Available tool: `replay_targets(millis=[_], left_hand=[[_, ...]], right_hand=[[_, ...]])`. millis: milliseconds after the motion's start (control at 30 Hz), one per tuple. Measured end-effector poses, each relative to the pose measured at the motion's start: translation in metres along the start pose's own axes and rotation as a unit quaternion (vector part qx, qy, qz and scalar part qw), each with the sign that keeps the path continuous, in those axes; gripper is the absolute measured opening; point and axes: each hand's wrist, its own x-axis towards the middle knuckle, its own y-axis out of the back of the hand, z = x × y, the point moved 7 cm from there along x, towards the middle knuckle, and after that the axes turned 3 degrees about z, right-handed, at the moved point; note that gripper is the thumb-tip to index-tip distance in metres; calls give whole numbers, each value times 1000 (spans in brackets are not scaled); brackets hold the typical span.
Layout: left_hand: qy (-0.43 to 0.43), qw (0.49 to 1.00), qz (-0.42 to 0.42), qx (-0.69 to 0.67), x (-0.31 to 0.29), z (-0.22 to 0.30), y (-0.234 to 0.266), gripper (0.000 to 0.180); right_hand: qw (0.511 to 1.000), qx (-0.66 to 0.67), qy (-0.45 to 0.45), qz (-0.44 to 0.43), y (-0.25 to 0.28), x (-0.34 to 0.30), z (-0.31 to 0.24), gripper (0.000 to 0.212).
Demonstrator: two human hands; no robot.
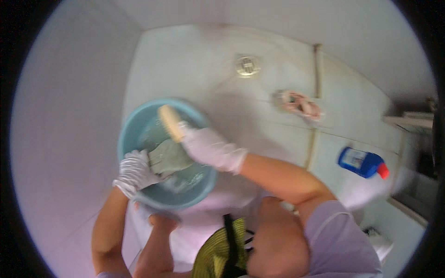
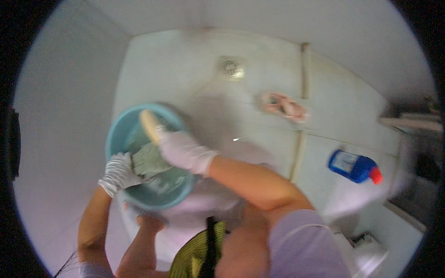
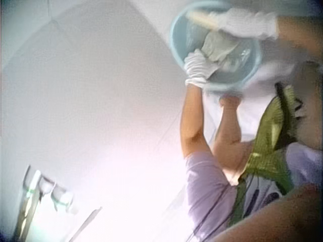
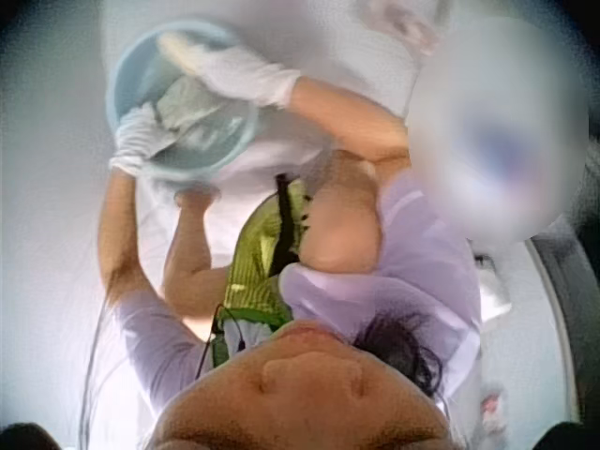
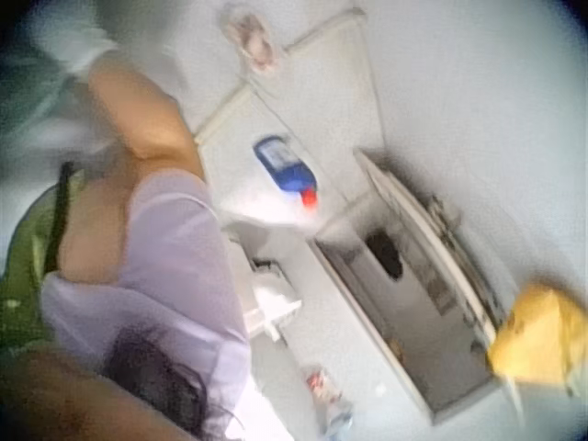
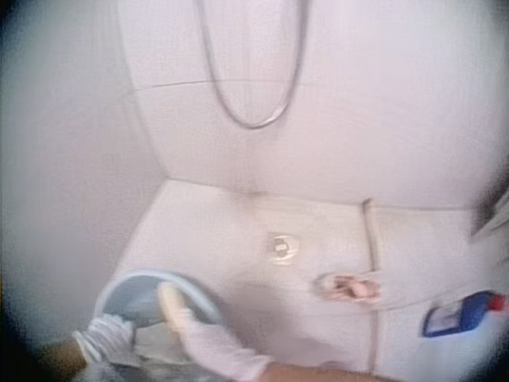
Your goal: The person scrubs a pair of sneakers with a brush in a basin of soapy water and rinses them under a shower head.
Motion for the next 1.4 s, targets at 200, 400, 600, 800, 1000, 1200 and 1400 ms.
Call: replay_targets(millis=[200, 400, 600, 800, 1000, 1200, 1400], left_hand=[[141, 987, 74, -33, -91, -26, 14, 96], [176, 981, 44, -63, -74, -32, -3, 101], [145, 979, 77, -116, -68, -41, -29, 109], [143, 975, 91, -145, -66, -29, -25, 93], [144, 975, 60, -157, -69, -38, -34, 94], [122, 983, 62, -125, -64, -28, -26, 101], [128, 972, 28, -193, -60, -27, -31, 101]], right_hand=[[987, -151, 43, -40, -32, 8, -4, 38], [938, -346, 31, 11, -76, 43, 28, 46], [965, -196, 105, -141, -100, 2, -25, 46], [964, -231, 90, -93, -98, 33, -13, 31], [938, -258, 178, -150, -119, -31, -69, 42], [953, -260, 60, -144, -101, 18, -13, 42], [953, -268, 45, -136, -85, 19, -3, 41]])
